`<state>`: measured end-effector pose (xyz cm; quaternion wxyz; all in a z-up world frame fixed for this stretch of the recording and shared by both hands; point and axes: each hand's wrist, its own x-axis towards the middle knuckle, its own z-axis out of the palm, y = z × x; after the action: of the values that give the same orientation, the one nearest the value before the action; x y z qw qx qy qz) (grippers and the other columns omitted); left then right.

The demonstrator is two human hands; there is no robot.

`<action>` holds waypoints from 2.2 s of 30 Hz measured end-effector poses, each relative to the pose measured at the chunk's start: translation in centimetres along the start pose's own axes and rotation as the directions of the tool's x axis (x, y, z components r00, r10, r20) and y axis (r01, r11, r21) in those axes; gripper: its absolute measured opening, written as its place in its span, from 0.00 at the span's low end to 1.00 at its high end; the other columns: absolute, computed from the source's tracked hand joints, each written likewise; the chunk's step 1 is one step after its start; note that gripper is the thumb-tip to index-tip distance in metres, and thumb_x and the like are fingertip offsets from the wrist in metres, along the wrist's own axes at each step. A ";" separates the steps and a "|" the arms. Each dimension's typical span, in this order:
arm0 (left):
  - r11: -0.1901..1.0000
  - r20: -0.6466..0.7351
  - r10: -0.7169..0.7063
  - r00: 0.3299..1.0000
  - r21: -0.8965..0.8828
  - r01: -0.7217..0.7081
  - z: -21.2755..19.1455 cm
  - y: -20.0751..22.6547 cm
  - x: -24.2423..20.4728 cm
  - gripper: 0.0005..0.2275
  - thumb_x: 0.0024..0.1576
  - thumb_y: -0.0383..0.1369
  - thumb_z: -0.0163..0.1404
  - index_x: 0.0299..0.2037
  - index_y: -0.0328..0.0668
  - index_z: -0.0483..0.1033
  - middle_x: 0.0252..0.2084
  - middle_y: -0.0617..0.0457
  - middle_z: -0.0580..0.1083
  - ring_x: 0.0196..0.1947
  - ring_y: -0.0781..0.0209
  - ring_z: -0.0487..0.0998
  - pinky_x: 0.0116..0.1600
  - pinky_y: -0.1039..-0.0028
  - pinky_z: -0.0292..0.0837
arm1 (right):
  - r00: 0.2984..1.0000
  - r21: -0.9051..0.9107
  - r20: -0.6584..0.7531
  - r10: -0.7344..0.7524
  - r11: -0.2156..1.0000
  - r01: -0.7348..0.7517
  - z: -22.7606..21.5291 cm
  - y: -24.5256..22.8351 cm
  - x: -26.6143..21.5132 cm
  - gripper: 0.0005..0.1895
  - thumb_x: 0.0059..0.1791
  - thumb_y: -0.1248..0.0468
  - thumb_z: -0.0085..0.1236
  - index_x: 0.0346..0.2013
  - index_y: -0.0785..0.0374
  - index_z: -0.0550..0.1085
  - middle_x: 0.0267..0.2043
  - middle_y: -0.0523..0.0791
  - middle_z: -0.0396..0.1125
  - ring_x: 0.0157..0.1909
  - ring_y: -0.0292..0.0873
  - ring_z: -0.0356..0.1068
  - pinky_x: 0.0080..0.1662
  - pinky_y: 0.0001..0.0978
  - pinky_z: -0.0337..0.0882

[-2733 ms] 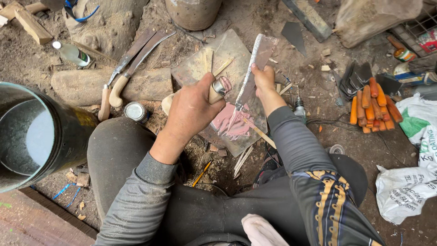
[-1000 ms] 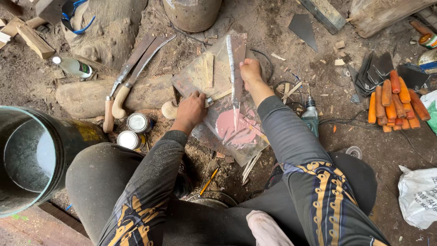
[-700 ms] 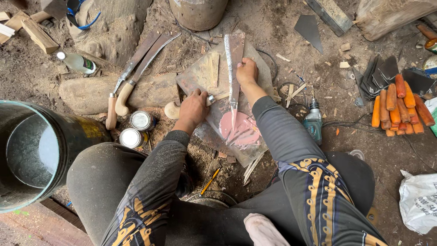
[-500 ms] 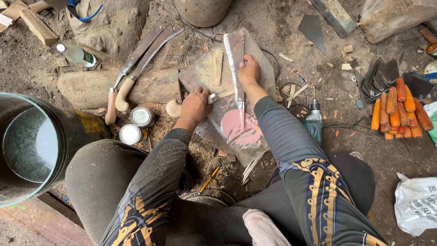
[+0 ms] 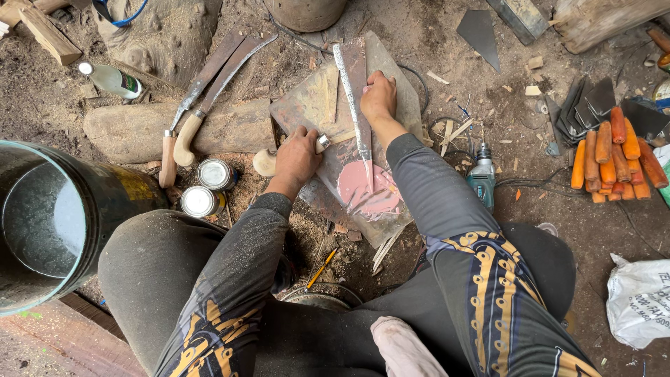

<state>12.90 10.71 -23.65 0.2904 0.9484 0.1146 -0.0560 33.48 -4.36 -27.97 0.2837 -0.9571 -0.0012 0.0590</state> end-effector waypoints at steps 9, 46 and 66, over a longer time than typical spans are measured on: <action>1.000 -0.054 0.019 0.998 -0.012 -0.019 0.4 -0.3 -0.4 0.14 0.53 0.32 0.59 0.49 0.43 0.75 0.48 0.45 0.71 0.52 0.45 0.75 0.54 0.58 0.73 | 0.993 -0.169 0.071 -0.097 0.980 0.108 -2.8 -2.3 -2.5 0.10 0.51 0.64 0.59 0.47 0.58 0.72 0.50 0.51 0.72 0.53 0.57 0.72 0.52 0.49 0.71; 0.707 -0.617 0.136 0.775 -0.488 -0.512 -17.9 8.8 -10.2 0.10 0.63 0.27 0.62 0.48 0.34 0.74 0.37 0.50 0.79 0.33 0.64 0.81 0.38 0.72 0.79 | 0.953 -0.217 -0.020 -0.301 0.932 0.290 -11.7 13.3 -28.7 0.07 0.51 0.73 0.50 0.43 0.64 0.67 0.45 0.54 0.66 0.45 0.66 0.69 0.44 0.56 0.70; 0.755 -0.485 0.042 0.874 -0.557 -0.345 -15.3 8.5 -9.0 0.14 0.67 0.32 0.53 0.48 0.35 0.59 0.40 0.42 0.77 0.36 0.58 0.82 0.36 0.68 0.79 | 0.924 0.053 0.198 -0.327 0.945 0.323 -12.1 16.8 -29.9 0.09 0.55 0.65 0.53 0.36 0.65 0.64 0.36 0.55 0.67 0.36 0.59 0.69 0.39 0.50 0.71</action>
<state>6.90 10.85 -4.94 0.5596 0.7901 0.0878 0.2341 4.65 -26.13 -23.68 0.2971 -0.9297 -0.1884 0.1090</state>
